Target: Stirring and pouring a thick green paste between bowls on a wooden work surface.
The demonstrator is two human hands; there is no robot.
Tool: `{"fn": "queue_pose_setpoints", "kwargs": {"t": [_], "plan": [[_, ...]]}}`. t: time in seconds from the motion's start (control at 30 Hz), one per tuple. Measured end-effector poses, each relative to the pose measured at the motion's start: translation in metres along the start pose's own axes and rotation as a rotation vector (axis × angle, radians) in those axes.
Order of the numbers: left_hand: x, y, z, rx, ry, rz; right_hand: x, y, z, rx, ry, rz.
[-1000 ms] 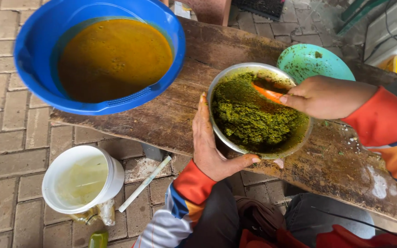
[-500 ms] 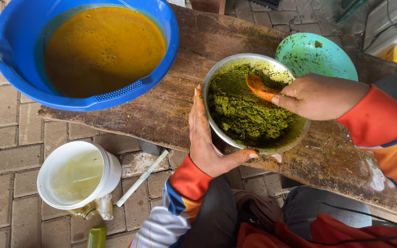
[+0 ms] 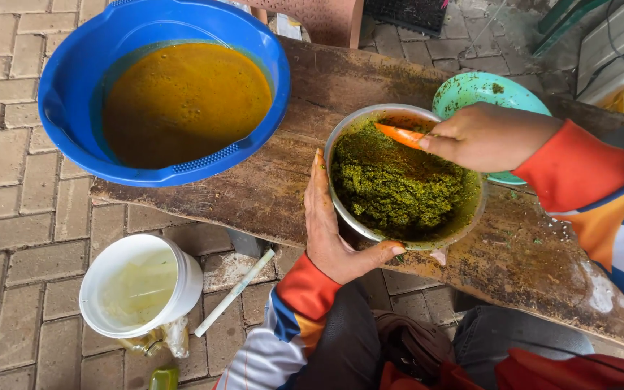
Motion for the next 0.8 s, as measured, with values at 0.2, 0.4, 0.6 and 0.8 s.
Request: {"fn": "queue_pose_setpoints", "kwargs": {"t": [0.2, 0.4, 0.6, 0.8], "plan": [[0.0, 0.001, 0.002, 0.028, 0.046, -0.057, 0.037, -0.001, -0.006, 0.008, 0.004, -0.083], [-0.002, 0.001, 0.003, 0.017, 0.013, -0.038, 0.028, -0.014, -0.002, -0.065, 0.08, -0.074], [0.003, 0.002, 0.0, 0.004, 0.018, -0.002, 0.017, -0.017, -0.051, -0.023, 0.026, -0.17], [0.003, 0.0, 0.0, 0.013, 0.038, -0.03, 0.023, -0.04, -0.092, 0.083, -0.072, -0.195]]}}
Point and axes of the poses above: each hand's wrist, its own z-axis towards the middle knuckle, its own y-axis out of the back of the hand, x = y × z, the point moved 5 cm from there along z, towards the middle knuckle, and after that the axes turned 7 degrees about x, right-handed, at the moved point
